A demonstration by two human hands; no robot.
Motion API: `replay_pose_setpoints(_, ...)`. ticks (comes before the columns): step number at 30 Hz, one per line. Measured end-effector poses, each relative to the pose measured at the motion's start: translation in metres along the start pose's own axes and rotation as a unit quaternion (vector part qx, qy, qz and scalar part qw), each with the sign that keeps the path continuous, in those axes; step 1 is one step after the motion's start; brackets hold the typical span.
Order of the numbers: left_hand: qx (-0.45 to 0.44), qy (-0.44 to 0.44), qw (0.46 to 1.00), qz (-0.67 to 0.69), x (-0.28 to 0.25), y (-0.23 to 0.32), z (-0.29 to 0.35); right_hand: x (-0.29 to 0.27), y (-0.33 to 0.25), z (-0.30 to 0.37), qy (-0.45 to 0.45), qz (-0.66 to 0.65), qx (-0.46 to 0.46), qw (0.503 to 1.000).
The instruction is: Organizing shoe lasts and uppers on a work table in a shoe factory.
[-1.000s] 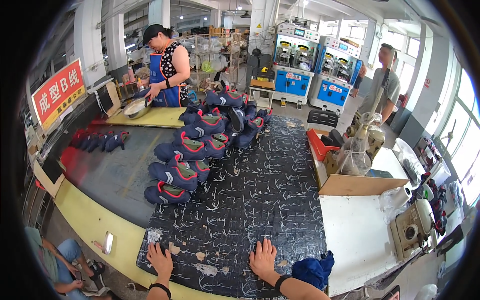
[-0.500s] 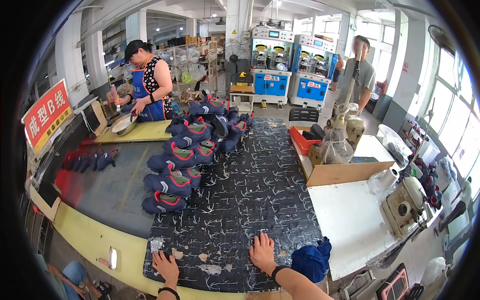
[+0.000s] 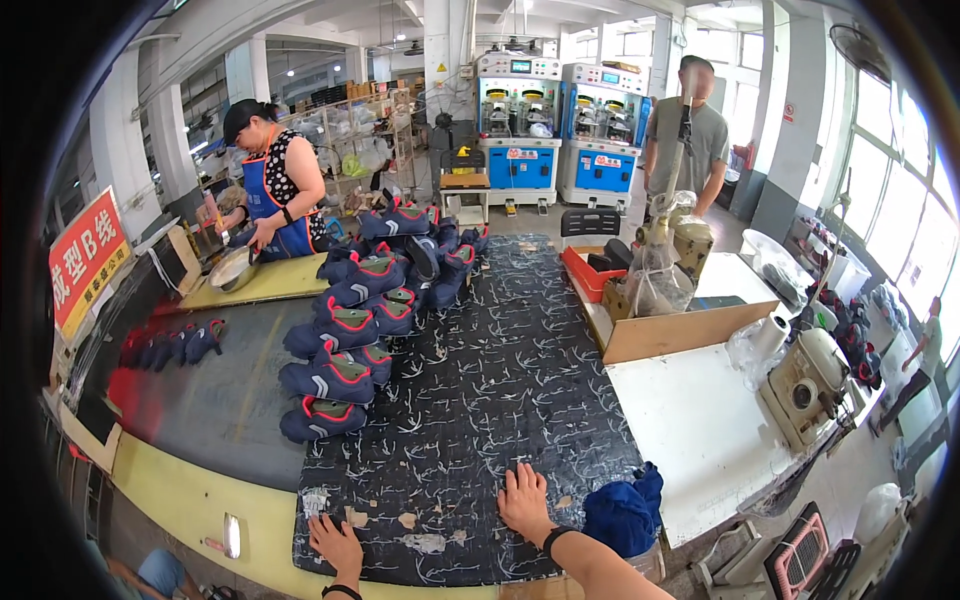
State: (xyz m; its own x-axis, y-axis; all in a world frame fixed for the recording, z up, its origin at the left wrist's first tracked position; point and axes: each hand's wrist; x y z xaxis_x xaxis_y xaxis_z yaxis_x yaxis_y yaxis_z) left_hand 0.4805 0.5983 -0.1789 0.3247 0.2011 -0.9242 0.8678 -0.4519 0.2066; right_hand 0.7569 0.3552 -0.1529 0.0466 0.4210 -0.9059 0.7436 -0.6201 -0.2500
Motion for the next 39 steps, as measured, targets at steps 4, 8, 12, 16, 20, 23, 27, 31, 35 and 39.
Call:
replay_pose_setpoints(4,0.01,-0.01,1.0,0.002,0.007,0.006,-0.007,-0.005,0.006,0.001,0.016,-0.003,0.011,1.0)
replay_pose_setpoints(8,0.005,-0.047,0.998,-0.03,-0.028,0.02,-0.002,-0.019,0.007,0.001,0.038,-0.017,-0.045,0.998)
replay_pose_setpoints(12,0.052,0.036,0.991,-0.118,-0.036,0.018,0.004,-0.006,-0.002,-0.008,0.041,-0.062,-0.01,0.997)
replay_pose_setpoints(16,0.105,0.055,0.989,-0.092,-0.03,0.023,0.008,-0.01,0.011,0.009,0.037,-0.04,0.02,0.998)
replay_pose_setpoints(20,0.124,0.117,0.977,-0.127,-0.01,0.016,0.005,-0.004,0.015,0.011,0.028,-0.064,0.027,0.997)
replay_pose_setpoints(23,0.151,0.141,0.966,-0.156,-0.012,0.004,0.001,-0.006,0.004,0.004,0.03,-0.068,0.023,0.997)
replay_pose_setpoints(27,0.161,0.133,0.967,-0.145,-0.022,0.009,-0.002,-0.006,0.003,0.003,0.037,-0.069,0.022,0.997)
replay_pose_setpoints(31,0.144,0.124,0.972,-0.137,-0.025,0.015,-0.001,-0.002,0.005,0.003,0.05,-0.068,0.019,0.996)
replay_pose_setpoints(35,0.123,0.072,0.983,-0.116,-0.026,0.015,0.0,-0.002,0.007,0.008,0.051,-0.062,0.017,0.997)
replay_pose_setpoints(39,0.108,0.064,0.986,-0.109,-0.015,0.01,0.003,-0.006,0.009,0.009,0.041,-0.063,0.018,0.997)
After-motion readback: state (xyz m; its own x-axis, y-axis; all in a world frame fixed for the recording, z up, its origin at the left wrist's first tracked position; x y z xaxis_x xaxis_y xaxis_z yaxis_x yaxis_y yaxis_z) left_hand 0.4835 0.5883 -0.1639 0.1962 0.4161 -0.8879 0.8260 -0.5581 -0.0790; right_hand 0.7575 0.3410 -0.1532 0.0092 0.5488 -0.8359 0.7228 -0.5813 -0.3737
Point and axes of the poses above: each hand's wrist, its own z-axis away from the middle knuckle, its own x-axis out of the palm, y = z × x, and after that the axes turned 3 degrees about x, right-handed
